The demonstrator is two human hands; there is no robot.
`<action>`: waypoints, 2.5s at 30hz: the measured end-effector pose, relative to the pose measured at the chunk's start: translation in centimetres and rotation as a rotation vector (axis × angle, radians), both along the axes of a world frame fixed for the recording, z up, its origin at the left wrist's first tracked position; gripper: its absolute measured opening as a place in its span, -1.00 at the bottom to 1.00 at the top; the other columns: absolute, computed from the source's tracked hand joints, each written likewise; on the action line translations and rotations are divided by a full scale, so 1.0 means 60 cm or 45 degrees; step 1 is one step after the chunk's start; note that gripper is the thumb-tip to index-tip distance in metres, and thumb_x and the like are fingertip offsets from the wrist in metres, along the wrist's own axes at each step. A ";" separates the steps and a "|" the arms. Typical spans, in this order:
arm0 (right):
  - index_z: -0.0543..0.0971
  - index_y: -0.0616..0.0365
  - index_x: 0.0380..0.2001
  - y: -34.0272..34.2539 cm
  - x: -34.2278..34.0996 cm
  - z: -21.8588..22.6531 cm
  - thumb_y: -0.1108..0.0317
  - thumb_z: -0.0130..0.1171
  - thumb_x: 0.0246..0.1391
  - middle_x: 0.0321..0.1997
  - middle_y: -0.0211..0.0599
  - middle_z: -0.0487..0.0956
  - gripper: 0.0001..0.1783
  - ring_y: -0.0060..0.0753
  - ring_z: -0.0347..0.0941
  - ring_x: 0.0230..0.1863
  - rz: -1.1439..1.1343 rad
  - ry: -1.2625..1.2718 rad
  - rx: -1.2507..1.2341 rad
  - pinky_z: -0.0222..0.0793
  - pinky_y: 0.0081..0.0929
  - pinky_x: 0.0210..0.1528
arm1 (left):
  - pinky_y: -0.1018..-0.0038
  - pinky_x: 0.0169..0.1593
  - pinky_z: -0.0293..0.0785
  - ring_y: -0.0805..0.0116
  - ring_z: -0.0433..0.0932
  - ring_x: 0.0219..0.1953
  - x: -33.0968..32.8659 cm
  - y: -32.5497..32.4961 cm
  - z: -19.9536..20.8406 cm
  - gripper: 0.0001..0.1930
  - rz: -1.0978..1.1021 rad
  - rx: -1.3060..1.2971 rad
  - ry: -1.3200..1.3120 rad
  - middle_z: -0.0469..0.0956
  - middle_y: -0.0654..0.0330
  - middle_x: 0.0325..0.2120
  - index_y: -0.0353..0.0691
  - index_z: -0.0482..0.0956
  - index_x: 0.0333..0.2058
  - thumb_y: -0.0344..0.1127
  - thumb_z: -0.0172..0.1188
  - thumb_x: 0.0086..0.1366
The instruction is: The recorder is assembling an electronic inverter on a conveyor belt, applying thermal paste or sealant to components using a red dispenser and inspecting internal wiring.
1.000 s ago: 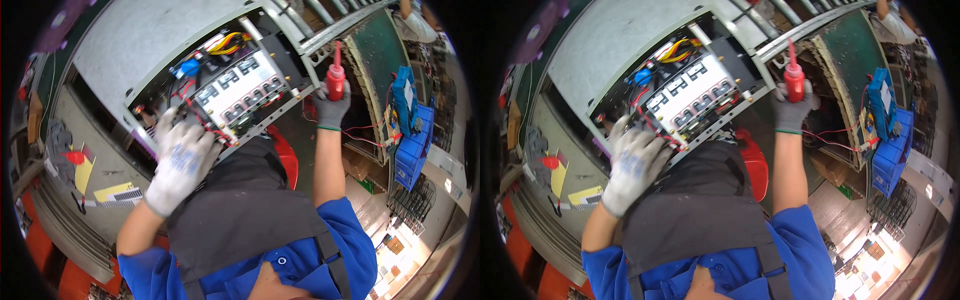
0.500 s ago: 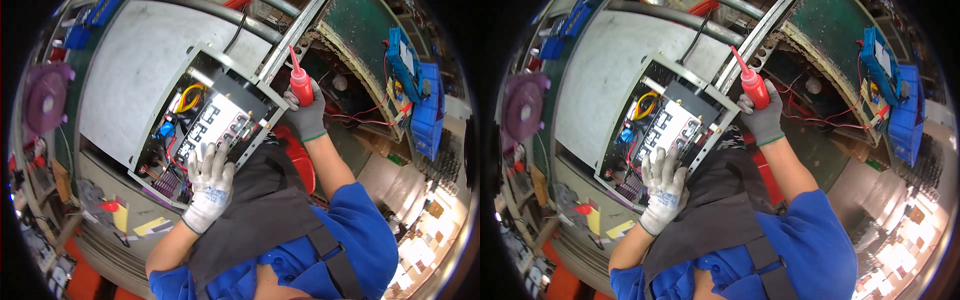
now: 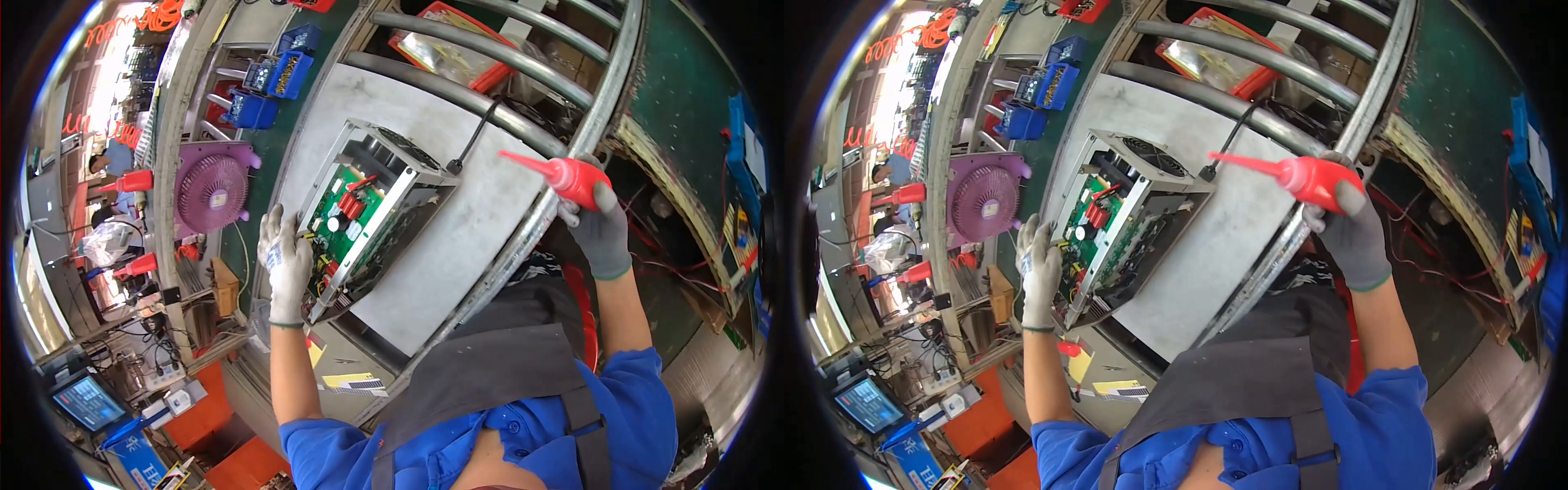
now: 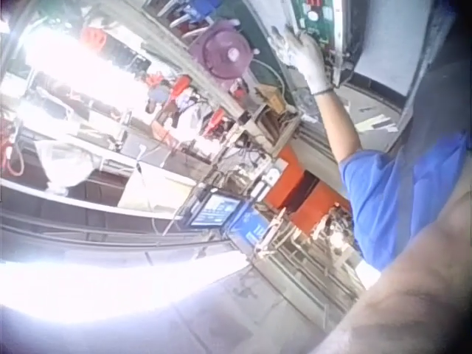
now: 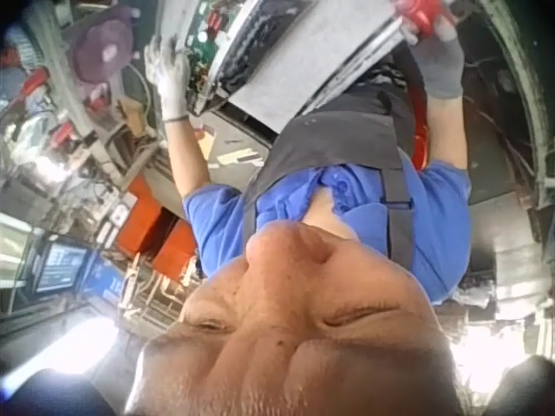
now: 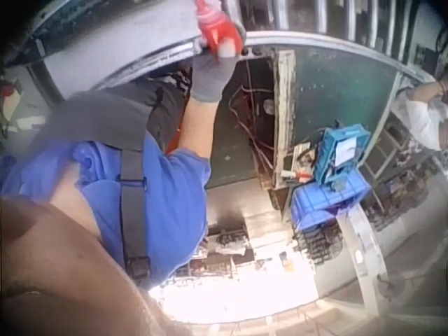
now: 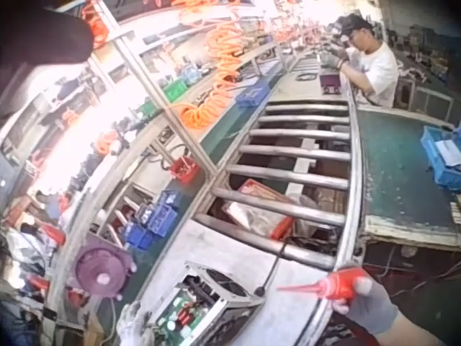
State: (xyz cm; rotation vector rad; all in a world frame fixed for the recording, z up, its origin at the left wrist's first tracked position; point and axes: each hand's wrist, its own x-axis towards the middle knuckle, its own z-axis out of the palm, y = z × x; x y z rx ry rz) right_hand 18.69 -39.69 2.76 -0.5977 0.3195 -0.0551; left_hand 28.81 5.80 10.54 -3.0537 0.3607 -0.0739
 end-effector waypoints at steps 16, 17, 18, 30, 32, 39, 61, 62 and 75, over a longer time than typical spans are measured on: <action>0.48 0.16 -0.20 0.200 0.115 0.085 0.39 0.60 -0.32 -0.32 -0.32 0.51 -0.42 -0.28 0.49 -0.41 -0.279 -0.842 -1.916 0.36 -0.36 -0.34 | -0.18 0.42 -0.23 -0.31 -0.06 0.45 -0.019 -0.166 -0.024 -0.01 -0.110 -0.091 -0.006 0.11 -0.16 0.40 -0.16 0.45 0.24 0.15 0.56 -0.19; 0.49 0.16 -0.20 0.208 0.114 0.085 0.38 0.60 -0.31 -0.33 -0.33 0.51 -0.43 -0.28 0.49 -0.41 -0.234 -0.823 -1.927 0.37 -0.36 -0.34 | -0.17 0.42 -0.20 -0.30 -0.04 0.44 -0.018 -0.161 -0.027 -0.06 -0.140 -0.097 -0.017 0.13 -0.15 0.39 -0.17 0.48 0.20 0.12 0.55 -0.18; 0.51 0.14 -0.21 0.215 0.113 0.084 0.38 0.61 -0.32 -0.34 -0.33 0.51 -0.44 -0.28 0.50 -0.41 -0.282 -0.810 -1.987 0.39 -0.36 -0.34 | -0.16 0.41 -0.18 -0.30 -0.03 0.44 -0.017 -0.157 -0.032 -0.08 -0.170 -0.137 -0.035 0.14 -0.14 0.38 -0.17 0.49 0.19 0.12 0.54 -0.17; 0.52 0.05 -0.30 0.267 0.089 0.112 0.33 0.57 -0.23 -0.38 -0.29 0.47 -0.57 -0.14 0.48 -0.46 -0.280 -0.518 -1.851 0.40 -0.34 -0.44 | -0.18 0.40 -0.13 -0.23 -0.01 0.43 -0.021 -0.145 -0.055 -0.14 -0.211 -0.128 -0.157 0.19 -0.10 0.36 -0.14 0.50 0.19 0.12 0.49 -0.09; 0.52 0.05 -0.30 0.268 0.088 0.111 0.30 0.57 -0.23 -0.39 -0.28 0.47 -0.56 -0.11 0.50 -0.45 -0.302 -0.510 -1.814 0.41 -0.32 -0.43 | -0.18 0.40 -0.13 -0.23 -0.01 0.43 -0.021 -0.146 -0.055 -0.14 -0.208 -0.119 -0.164 0.19 -0.10 0.36 -0.14 0.50 0.19 0.12 0.49 -0.09; 0.47 0.11 -0.27 0.264 0.140 0.103 0.30 0.54 -0.20 -0.38 -0.16 0.47 -0.53 0.02 0.51 -0.38 -0.724 -0.992 -1.871 0.43 -0.25 -0.39 | -0.16 0.41 -0.14 -0.24 0.01 0.43 -0.020 -0.147 -0.054 -0.14 -0.215 -0.110 -0.152 0.19 -0.12 0.35 -0.15 0.49 0.18 0.11 0.50 -0.10; 0.55 0.22 -0.17 0.137 0.290 0.141 0.22 0.46 -0.11 -0.33 -0.38 0.57 -0.54 -0.63 0.52 -0.38 0.451 0.041 -1.008 0.44 -0.60 -0.36 | -0.01 0.40 -0.02 0.06 0.41 0.17 0.032 -0.130 -0.030 -0.52 0.166 -0.509 -0.099 0.48 -0.06 0.09 -0.30 0.39 0.23 -0.29 0.13 0.38; 0.52 0.24 -0.15 0.141 0.294 0.146 0.20 0.41 -0.12 -0.29 -0.39 0.54 -0.51 -0.60 0.49 -0.31 0.394 -0.065 -1.091 0.42 -0.57 -0.26 | -0.01 0.39 -0.02 0.07 0.43 0.13 0.035 -0.132 -0.029 -0.52 0.138 -0.506 -0.132 0.50 -0.04 0.05 -0.29 0.38 0.24 -0.30 0.12 0.38; 0.49 0.13 -0.32 0.162 0.300 0.139 0.32 0.59 -0.43 -0.47 -0.24 0.46 -0.45 -0.33 0.39 -0.58 0.562 -1.006 -1.622 0.26 -0.41 -0.54 | -0.10 0.38 -0.08 0.07 0.43 0.15 -0.038 -0.159 -0.021 -0.49 0.267 -0.531 -0.069 0.52 0.03 0.07 -0.32 0.42 0.18 -0.39 0.08 0.22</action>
